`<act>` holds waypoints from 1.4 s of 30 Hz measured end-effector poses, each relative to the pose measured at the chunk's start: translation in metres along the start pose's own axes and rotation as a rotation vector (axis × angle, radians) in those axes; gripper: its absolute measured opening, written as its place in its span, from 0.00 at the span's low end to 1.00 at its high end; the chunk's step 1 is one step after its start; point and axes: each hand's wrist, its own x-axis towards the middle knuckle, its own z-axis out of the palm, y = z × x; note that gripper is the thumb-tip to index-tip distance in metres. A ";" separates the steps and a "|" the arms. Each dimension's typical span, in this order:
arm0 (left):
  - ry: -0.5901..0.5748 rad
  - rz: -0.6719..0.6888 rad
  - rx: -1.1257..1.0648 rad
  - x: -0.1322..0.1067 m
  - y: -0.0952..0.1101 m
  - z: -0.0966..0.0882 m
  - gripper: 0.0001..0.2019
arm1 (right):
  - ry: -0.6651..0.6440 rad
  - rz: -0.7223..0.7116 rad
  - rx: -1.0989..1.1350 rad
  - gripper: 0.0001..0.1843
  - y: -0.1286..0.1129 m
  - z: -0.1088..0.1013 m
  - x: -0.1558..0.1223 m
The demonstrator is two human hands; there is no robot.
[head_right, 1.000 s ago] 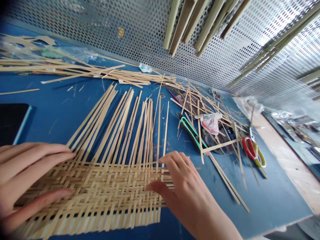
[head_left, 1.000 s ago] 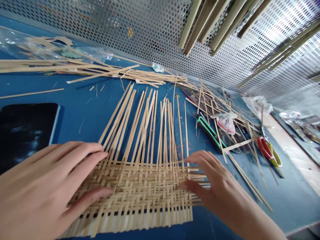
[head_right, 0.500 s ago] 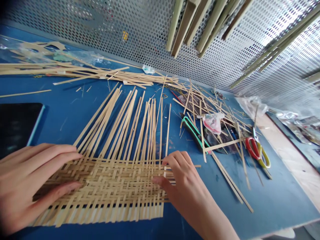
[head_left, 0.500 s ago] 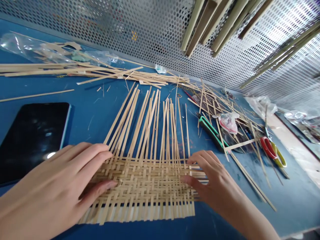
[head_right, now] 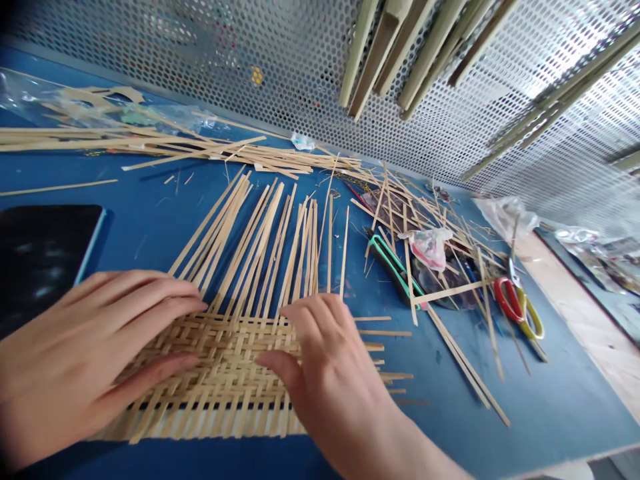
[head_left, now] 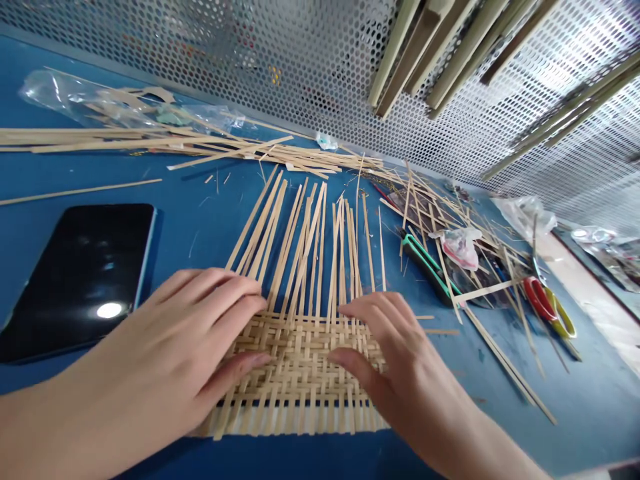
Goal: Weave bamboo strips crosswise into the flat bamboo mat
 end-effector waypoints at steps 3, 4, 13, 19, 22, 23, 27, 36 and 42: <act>-0.056 0.133 0.047 0.007 0.002 0.005 0.08 | -0.100 -0.024 0.030 0.13 -0.014 0.011 0.015; -0.062 0.138 0.036 0.008 0.002 0.007 0.07 | -0.124 -0.047 0.037 0.14 -0.016 0.014 0.018; -0.093 0.064 -0.010 0.009 0.001 0.015 0.04 | -0.110 -0.080 0.059 0.15 -0.012 0.028 0.027; -0.083 0.074 0.017 0.007 0.003 0.019 0.06 | -0.109 -0.094 0.063 0.12 -0.010 0.030 0.028; -0.083 0.082 0.030 0.006 0.003 0.018 0.07 | -0.119 -0.082 0.059 0.13 -0.010 0.031 0.026; -0.082 0.087 0.034 0.005 0.003 0.018 0.08 | -0.122 -0.079 0.058 0.14 -0.010 0.030 0.025; -0.071 0.126 0.056 0.005 0.002 0.016 0.08 | -0.166 -0.055 0.076 0.18 -0.013 0.023 0.023; -0.083 0.231 -0.045 0.025 0.024 0.018 0.11 | -0.070 0.098 -0.016 0.17 0.034 -0.025 -0.003; -0.176 0.289 -0.070 0.056 0.042 0.027 0.15 | -0.111 0.140 0.034 0.18 0.058 -0.026 -0.022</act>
